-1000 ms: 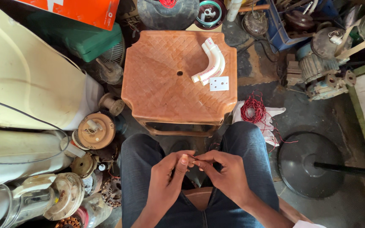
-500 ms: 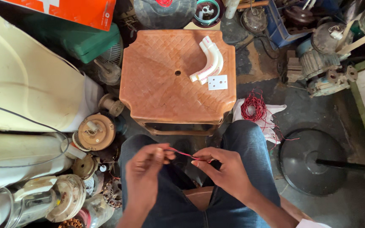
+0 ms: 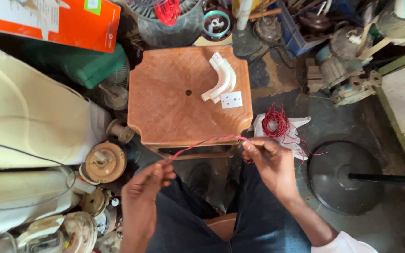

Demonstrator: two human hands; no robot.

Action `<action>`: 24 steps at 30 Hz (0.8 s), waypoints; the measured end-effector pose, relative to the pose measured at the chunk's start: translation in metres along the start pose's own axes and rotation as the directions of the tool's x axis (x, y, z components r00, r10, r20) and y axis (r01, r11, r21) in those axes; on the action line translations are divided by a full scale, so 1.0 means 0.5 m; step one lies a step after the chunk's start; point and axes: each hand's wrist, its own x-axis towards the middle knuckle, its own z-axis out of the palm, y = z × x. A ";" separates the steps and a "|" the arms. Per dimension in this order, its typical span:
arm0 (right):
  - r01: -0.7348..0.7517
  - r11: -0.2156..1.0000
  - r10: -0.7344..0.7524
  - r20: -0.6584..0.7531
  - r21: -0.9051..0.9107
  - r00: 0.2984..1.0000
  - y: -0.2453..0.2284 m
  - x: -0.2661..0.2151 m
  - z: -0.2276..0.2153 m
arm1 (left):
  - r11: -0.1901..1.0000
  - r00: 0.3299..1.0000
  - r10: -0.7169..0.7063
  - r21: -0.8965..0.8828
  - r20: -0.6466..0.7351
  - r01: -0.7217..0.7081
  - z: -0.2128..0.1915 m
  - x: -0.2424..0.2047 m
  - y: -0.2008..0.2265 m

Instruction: The person twists two red electrical wires together by hand. They then insert the twisted wires into a white electrical socket and secure them with screws. Finally, they place the socket into a white plastic conduit pipe.

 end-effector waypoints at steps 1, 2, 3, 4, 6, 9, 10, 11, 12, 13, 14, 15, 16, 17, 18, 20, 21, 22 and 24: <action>-0.008 0.999 0.009 -0.004 0.032 1.000 0.000 0.009 -0.003 | 0.999 0.999 -0.027 0.028 0.034 0.026 0.011 0.002 -0.002; -0.016 0.998 0.017 -0.008 0.064 1.000 -0.002 0.018 -0.006 | 0.997 0.996 -0.054 0.058 0.066 0.050 0.023 0.000 -0.006; -0.020 0.995 0.021 -0.009 0.095 1.000 -0.006 0.027 -0.009 | 0.994 0.992 -0.078 0.086 0.096 0.070 0.031 0.000 -0.009; 0.007 0.998 -0.006 -0.005 0.066 1.000 -0.012 0.034 -0.014 | 0.986 0.987 -0.116 0.129 0.111 0.101 0.035 0.000 -0.013; 0.058 0.998 -0.058 0.014 0.012 0.998 -0.023 0.047 -0.022 | 0.962 0.973 -0.194 0.219 0.126 0.163 0.036 -0.002 -0.023; 0.067 0.990 -0.066 0.014 -0.124 0.998 -0.030 0.087 -0.022 | 0.941 0.938 -0.250 0.287 0.239 0.178 0.032 -0.001 -0.046; 0.083 0.978 -0.075 0.048 -0.191 0.996 -0.029 0.103 -0.022 | 0.950 0.929 -0.231 0.276 0.291 0.149 0.029 0.002 -0.053; 0.100 0.961 -0.081 0.083 -0.258 0.993 -0.027 0.121 -0.022 | 0.957 0.916 -0.211 0.262 0.341 0.123 0.025 0.003 -0.060; 0.119 0.939 -0.084 0.119 -0.324 0.989 -0.022 0.135 -0.020 | 0.964 0.900 -0.192 0.247 0.391 0.098 0.020 0.007 -0.066; 0.064 0.983 -0.028 0.203 -0.174 0.979 -0.016 0.144 -0.020 | 0.970 0.903 -0.191 0.213 0.385 0.115 0.015 0.010 -0.071; -0.009 1.000 0.017 0.292 -0.026 0.956 -0.009 0.154 -0.021 | 0.975 0.905 -0.191 0.178 0.379 0.131 0.011 0.014 -0.074; -0.100 0.989 0.050 0.386 0.110 0.921 -0.002 0.159 -0.022 | 0.979 0.908 -0.193 0.140 0.373 0.151 0.007 0.016 -0.078; -0.162 0.978 0.101 0.381 0.131 0.919 0.006 0.160 -0.020 | 0.986 0.916 -0.159 0.095 0.367 0.134 0.002 0.017 -0.080; -0.221 0.963 0.150 0.377 0.152 0.914 0.013 0.162 -0.019 | 0.992 0.924 -0.124 0.049 0.360 0.114 -0.003 0.016 -0.080; -0.279 0.945 0.199 0.374 0.172 0.906 0.017 0.165 -0.019 | 0.996 0.932 -0.089 0.002 0.352 0.094 -0.005 0.015 -0.079; -0.011 0.990 0.037 0.188 -0.140 0.981 0.024 0.180 -0.008 | 0.997 0.941 -0.069 -0.008 0.332 0.076 -0.006 0.014 -0.077; 0.105 0.946 -0.073 0.114 -0.307 0.991 0.024 0.189 -0.003 | 0.998 0.946 -0.055 -0.013 0.321 0.063 -0.006 0.015 -0.074; 0.273 0.883 -0.252 0.106 -0.381 0.962 0.023 0.200 0.001 | 0.998 0.947 -0.062 -0.009 0.315 0.068 -0.005 0.015 -0.072; 0.557 0.651 -0.577 0.140 -0.515 0.804 0.020 0.223 0.013 | 0.997 0.951 -0.072 -0.004 0.299 0.077 -0.005 0.014 -0.071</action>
